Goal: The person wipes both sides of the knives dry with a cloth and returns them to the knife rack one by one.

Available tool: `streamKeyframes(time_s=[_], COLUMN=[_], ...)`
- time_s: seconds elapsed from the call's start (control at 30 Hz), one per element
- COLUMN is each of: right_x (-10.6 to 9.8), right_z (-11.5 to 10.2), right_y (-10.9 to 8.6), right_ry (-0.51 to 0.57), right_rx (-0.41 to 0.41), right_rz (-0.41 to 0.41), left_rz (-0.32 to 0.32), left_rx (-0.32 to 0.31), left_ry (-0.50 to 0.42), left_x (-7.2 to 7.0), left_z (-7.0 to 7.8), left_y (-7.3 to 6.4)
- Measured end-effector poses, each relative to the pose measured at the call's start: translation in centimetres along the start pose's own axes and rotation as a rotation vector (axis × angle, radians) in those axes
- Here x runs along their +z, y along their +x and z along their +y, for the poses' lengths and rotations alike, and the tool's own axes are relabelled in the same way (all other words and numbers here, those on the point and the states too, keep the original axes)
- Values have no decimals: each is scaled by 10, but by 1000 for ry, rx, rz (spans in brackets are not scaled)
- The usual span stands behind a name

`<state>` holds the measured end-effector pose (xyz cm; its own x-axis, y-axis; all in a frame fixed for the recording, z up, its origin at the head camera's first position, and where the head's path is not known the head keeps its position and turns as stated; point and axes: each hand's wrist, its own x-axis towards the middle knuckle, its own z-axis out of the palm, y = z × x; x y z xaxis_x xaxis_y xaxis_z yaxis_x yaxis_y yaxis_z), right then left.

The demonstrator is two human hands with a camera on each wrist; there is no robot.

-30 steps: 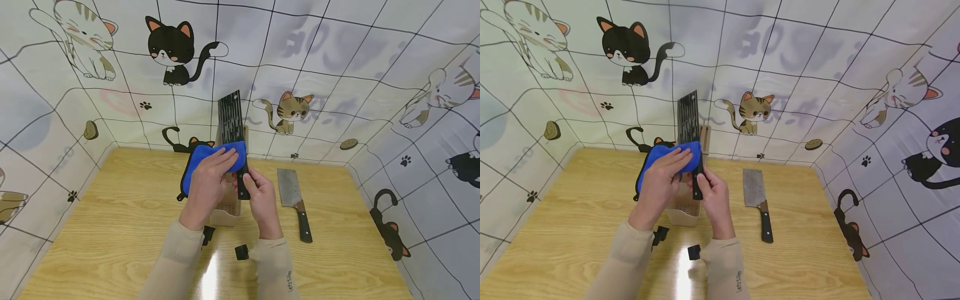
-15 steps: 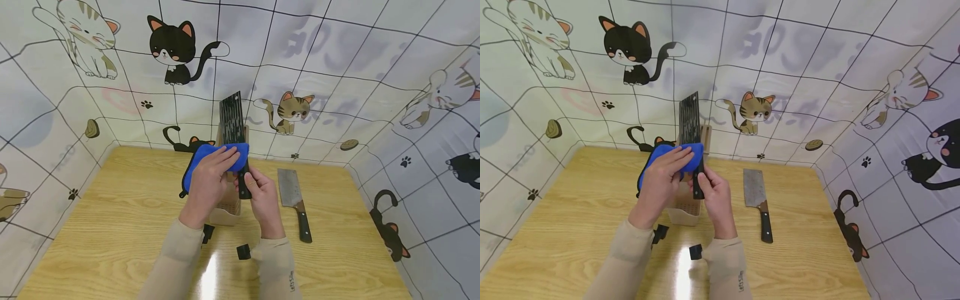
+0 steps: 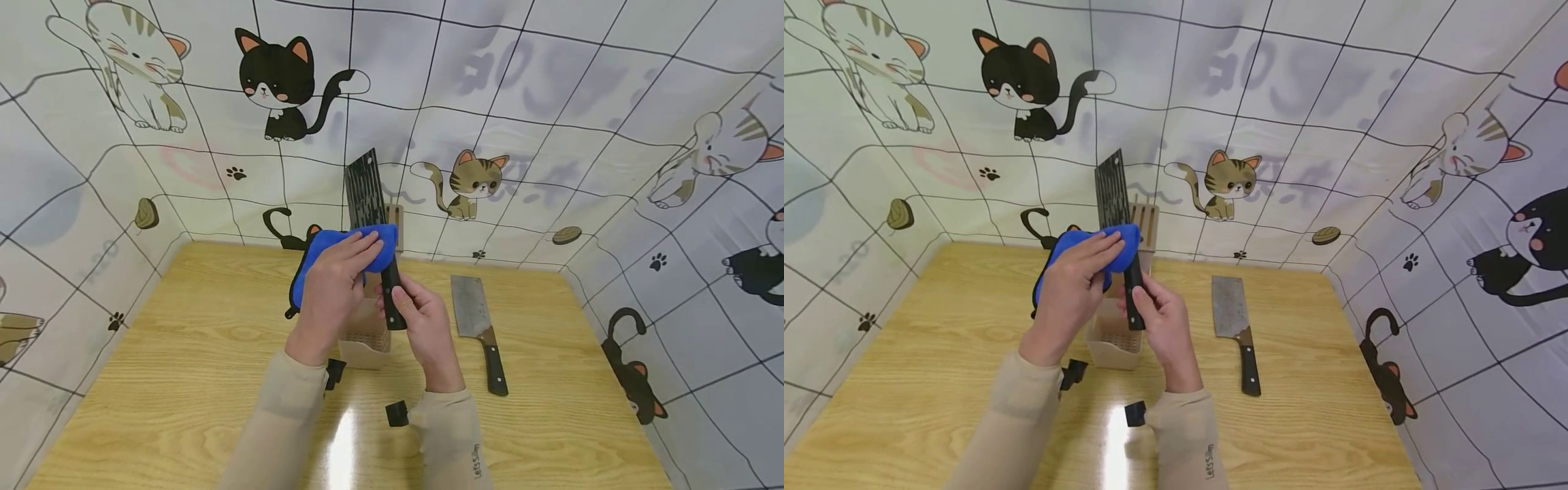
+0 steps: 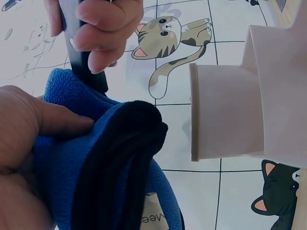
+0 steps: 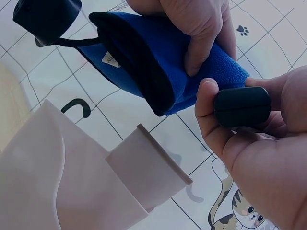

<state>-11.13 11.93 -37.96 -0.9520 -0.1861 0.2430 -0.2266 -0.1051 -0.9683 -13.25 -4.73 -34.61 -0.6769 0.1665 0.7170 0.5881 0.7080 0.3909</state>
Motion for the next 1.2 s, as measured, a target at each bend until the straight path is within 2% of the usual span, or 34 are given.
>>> streamKeyframes(time_s=[0.33, 0.57, 0.7, 1.0, 1.2], right_x=[-2, -6, -8, -8, -7], right_z=[2, 2, 3, 2, 1], right_y=[2, 2, 1, -3, -6], right_ry=[-25, 49, 56, -32, -70], right_rx=[2, 2, -4, -3, 20], right_rz=[55, 78, 66, -46, -120], left_rz=[-32, -50, -59, 14, 54], left_rx=[5, 50, 42, -11, -75], left_ry=[-7, -16, -34, -56, -60], left_x=[3, 6, 5, 0, -6], left_z=[7, 13, 14, 5, -4], left_y=[-5, -11, -13, -9, -5])
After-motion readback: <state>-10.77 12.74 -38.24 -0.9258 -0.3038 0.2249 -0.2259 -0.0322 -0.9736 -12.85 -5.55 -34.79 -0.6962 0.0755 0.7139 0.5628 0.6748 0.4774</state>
